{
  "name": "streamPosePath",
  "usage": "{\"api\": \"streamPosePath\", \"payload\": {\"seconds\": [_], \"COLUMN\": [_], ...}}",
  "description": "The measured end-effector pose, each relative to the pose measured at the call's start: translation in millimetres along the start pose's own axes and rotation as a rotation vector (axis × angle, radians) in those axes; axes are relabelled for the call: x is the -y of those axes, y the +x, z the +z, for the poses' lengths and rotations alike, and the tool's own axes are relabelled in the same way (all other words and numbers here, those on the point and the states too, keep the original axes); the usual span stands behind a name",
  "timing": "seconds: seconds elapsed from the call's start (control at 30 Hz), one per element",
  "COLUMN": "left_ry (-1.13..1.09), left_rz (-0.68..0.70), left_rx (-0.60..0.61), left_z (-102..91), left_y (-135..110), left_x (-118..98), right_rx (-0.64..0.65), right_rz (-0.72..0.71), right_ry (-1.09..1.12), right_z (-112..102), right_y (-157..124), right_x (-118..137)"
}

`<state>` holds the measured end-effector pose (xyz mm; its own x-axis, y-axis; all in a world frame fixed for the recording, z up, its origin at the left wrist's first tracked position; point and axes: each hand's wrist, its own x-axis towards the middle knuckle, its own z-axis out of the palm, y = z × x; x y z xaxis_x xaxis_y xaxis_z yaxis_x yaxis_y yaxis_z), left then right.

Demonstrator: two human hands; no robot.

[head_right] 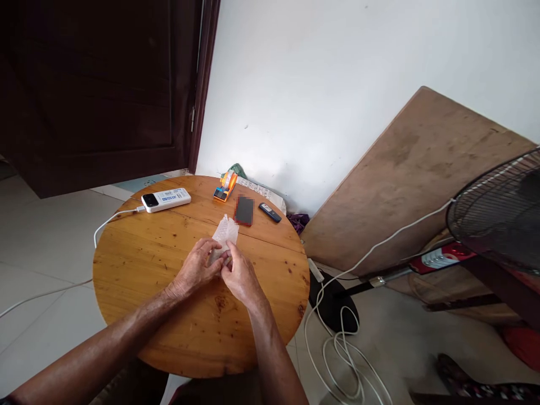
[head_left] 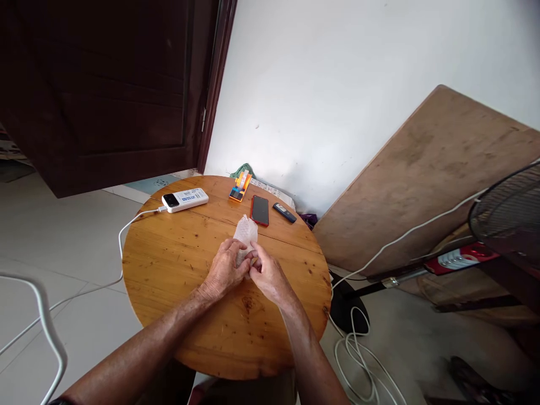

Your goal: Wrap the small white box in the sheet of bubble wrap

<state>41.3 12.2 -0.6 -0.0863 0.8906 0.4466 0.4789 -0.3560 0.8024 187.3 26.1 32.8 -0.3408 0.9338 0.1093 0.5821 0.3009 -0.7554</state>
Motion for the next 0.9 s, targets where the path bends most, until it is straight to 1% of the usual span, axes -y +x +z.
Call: {"api": "streamPosePath", "payload": {"seconds": [0.13, 0.2, 0.27, 0.33, 0.4, 0.5, 0.57, 0.63, 0.7, 0.8, 0.9], "left_ry": [0.065, 0.077, 0.084, 0.087, 0.09, 0.098, 0.109, 0.113, 0.106, 0.104, 0.108], "left_rz": [0.042, 0.047, 0.038, 0.031, 0.037, 0.046, 0.032, 0.013, -0.001, -0.043, -0.091], "left_rx": [0.033, 0.04, 0.046, 0.061, 0.077, 0.095, 0.11, 0.125, 0.139, 0.17, 0.203], "left_z": [6.0, 6.8, 6.3, 4.9, 3.3, 1.4, 1.0, 1.2, 1.4, 1.1, 0.3], "left_y": [1, 1, 1, 1, 2, 3, 3, 3, 3, 2, 3], "left_x": [5, 6, 5, 3, 1, -2, -3, -3, -3, -3, -6], "right_rx": [0.065, 0.027, -0.074, -0.164, -0.18, -0.111, -0.036, 0.031, 0.061, 0.039, -0.016], "right_rz": [0.017, 0.022, 0.015, -0.018, -0.101, -0.294, -0.377, -0.395, -0.397, -0.409, -0.429], "right_ry": [0.232, 0.289, 0.273, 0.197, 0.078, -0.146, -0.303, -0.45, -0.554, -0.625, -0.629], "right_z": [-7, -14, -22, -29, -34, -32, -27, -22, -22, -29, -38], "right_y": [0, 2, 5, 11, 19, 34, 45, 55, 61, 64, 65], "right_x": [-6, -8, -10, -12, -11, -8, -6, -4, -2, -2, -1]}}
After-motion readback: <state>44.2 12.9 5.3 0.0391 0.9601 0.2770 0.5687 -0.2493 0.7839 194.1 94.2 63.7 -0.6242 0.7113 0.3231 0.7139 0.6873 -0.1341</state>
